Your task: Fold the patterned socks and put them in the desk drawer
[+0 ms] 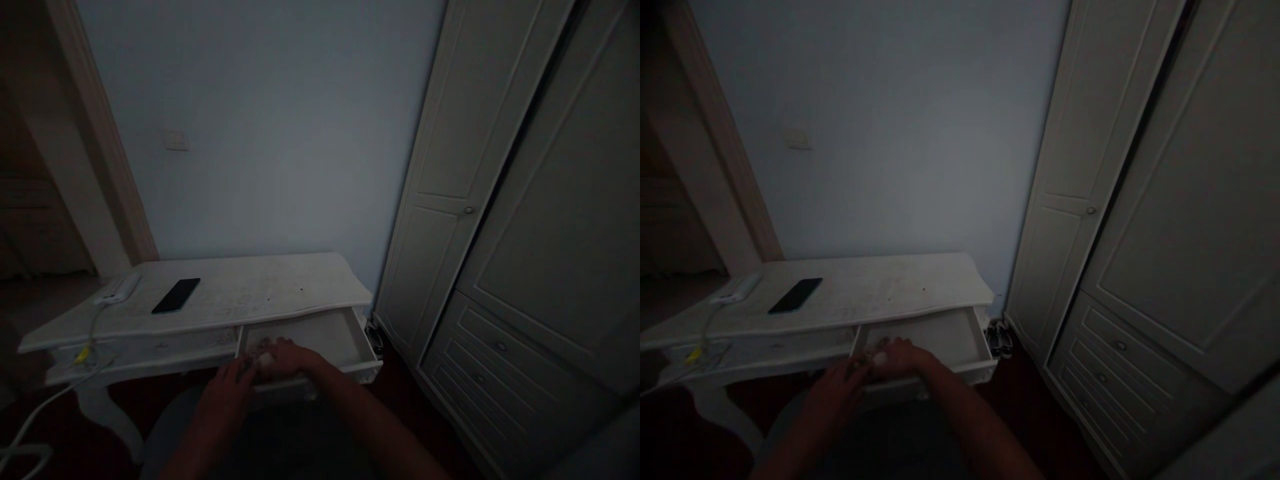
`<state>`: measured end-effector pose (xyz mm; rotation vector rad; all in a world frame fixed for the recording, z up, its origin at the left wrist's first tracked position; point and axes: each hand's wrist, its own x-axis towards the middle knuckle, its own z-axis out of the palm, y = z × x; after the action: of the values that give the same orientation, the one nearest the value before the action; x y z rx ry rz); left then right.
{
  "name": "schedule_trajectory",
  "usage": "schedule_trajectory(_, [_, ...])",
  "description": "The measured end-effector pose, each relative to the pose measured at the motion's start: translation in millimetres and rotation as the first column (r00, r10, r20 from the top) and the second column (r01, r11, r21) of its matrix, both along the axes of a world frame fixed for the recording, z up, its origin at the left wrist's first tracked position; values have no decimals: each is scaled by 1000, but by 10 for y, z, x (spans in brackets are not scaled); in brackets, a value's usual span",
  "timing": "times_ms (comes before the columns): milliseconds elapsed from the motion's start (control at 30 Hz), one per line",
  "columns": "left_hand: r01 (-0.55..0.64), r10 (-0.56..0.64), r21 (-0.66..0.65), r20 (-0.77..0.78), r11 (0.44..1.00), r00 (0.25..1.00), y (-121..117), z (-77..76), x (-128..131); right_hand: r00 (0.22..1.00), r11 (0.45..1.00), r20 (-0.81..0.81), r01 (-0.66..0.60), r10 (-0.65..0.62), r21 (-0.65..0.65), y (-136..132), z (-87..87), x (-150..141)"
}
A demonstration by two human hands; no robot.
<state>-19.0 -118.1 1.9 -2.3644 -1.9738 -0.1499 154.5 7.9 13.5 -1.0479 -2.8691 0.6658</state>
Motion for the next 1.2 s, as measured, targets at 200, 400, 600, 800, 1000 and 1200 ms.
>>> schedule_trajectory(200, [21,-23,67,20,998,1000,-129,-134,-39,989,994,138,-61,48,96,61,7,-344])
schedule_trajectory(400, [68,-112,319,120,945,986,-140,-549,-199,967,994,238,73,-92,86,233,65,649])
schedule_trajectory(600, [13,-82,362,177,932,981,-173,-646,-45,933,980,300,181,-198,83,269,163,1586])
schedule_trajectory(800, [-95,7,334,257,938,966,-129,-699,67,987,998,146,57,-61,25,165,49,1038])
schedule_trajectory(1000, [-105,9,437,216,894,976,-160,-655,36,985,984,2,-174,175,-23,137,-121,-82])
schedule_trajectory(1200, [-89,31,366,161,926,987,-178,-527,55,988,984,-46,-150,147,-94,217,-140,-123])
